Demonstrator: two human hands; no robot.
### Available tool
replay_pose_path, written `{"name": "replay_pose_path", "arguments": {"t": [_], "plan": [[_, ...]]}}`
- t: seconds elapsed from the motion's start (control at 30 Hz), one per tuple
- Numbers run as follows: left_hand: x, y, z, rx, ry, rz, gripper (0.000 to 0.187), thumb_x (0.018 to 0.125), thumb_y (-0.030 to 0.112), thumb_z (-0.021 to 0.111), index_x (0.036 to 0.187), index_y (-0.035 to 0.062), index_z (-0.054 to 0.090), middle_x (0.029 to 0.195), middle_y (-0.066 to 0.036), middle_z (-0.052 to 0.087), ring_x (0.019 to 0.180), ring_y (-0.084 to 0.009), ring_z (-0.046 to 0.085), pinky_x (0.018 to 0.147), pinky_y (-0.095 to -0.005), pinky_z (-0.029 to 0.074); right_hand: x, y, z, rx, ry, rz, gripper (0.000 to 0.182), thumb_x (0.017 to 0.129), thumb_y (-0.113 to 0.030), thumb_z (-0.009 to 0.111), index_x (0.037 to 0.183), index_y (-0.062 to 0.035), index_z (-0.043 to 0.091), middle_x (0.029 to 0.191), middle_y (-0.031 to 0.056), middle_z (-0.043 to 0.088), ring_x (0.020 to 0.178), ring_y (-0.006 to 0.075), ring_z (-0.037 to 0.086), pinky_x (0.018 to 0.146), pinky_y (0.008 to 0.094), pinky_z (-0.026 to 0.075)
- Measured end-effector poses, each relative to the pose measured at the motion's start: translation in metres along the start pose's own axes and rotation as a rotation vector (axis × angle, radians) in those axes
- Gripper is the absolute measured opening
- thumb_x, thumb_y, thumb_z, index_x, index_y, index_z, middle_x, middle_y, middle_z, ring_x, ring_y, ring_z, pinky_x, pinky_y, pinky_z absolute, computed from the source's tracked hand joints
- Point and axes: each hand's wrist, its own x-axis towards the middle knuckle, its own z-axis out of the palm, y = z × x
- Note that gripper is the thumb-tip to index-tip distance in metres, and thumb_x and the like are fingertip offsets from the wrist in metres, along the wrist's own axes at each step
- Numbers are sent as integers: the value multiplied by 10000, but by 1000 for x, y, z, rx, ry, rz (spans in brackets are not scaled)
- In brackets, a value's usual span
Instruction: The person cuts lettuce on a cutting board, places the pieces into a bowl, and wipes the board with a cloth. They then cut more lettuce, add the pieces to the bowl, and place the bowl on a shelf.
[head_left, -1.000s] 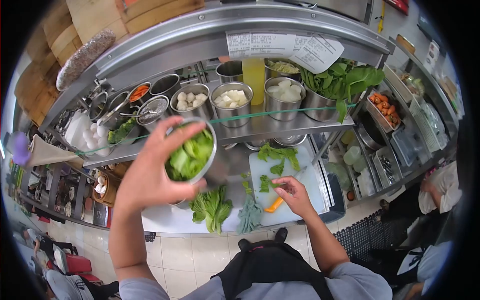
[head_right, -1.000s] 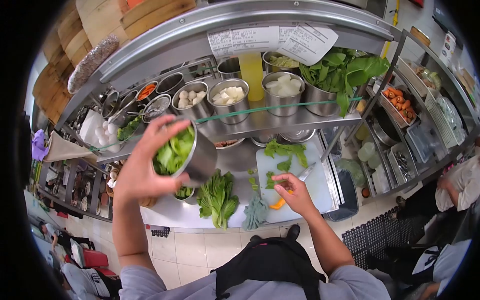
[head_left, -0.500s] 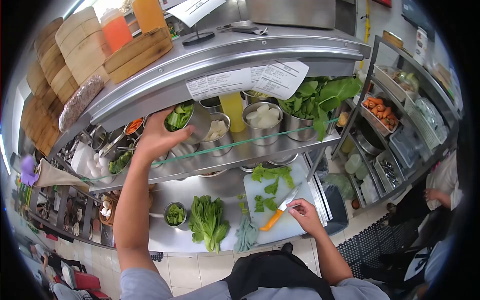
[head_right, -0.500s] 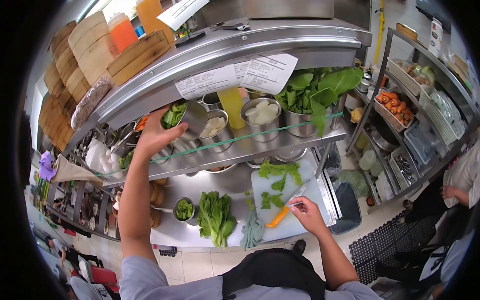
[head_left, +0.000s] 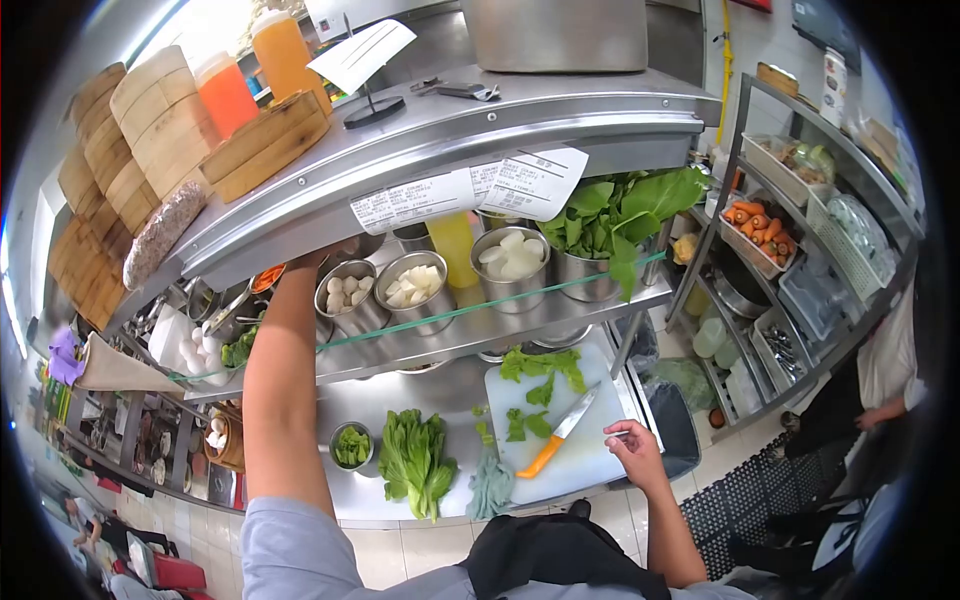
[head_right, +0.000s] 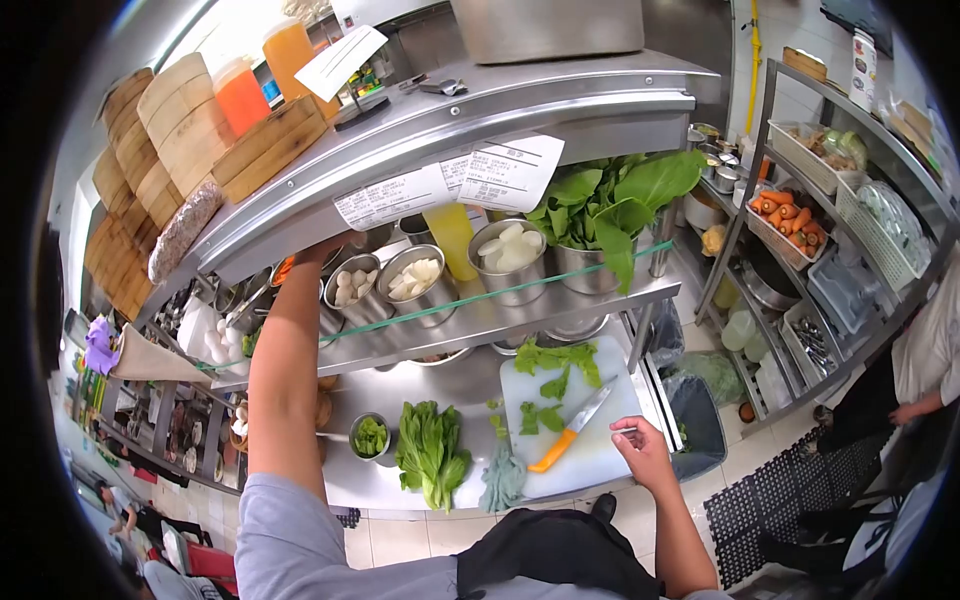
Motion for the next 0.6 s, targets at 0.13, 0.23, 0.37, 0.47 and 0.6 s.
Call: {"name": "replay_pose_path", "arguments": {"t": [0.13,0.23,0.37,0.47,0.6], "plan": [[1,-2,5,14,-29,-90,435,967,369,642,1297,91,697,1279,-183,709,1202,-402,644,1023,-460,503,-8,3,-3,-16,12,17,219,975,-51,709,1183,-10,652,1124,47,718,891,83,653,779,254,532],[0,-1,9,11,-34,-127,428,968,364,641,1292,89,697,1272,-184,709,1199,-403,644,1024,-461,502,-11,7,-5,3,18,36,211,977,-59,708,1177,-15,657,1118,46,716,894,89,656,777,257,535],[-1,-4,7,23,-28,-169,419,971,356,639,1286,85,697,1264,-186,710,1195,-403,644,1025,-462,501,-23,5,-10,-56,22,79,206,976,-76,711,1169,-21,664,1094,40,715,901,99,661,777,261,539],[5,-6,1,37,7,-182,413,973,351,639,1281,83,698,1258,-187,711,1192,-403,645,1025,-463,500,-27,-1,-12,-83,17,119,213,973,-90,718,1168,-21,666,1082,38,715,909,103,663,783,263,542],[22,23,2,-3,100,-101,404,975,343,637,1275,80,698,1250,-188,712,1188,-404,645,1026,-464,499,-29,3,-9,-73,28,95,220,969,-105,726,1166,-23,672,1082,43,717,927,110,670,789,268,547]]}}
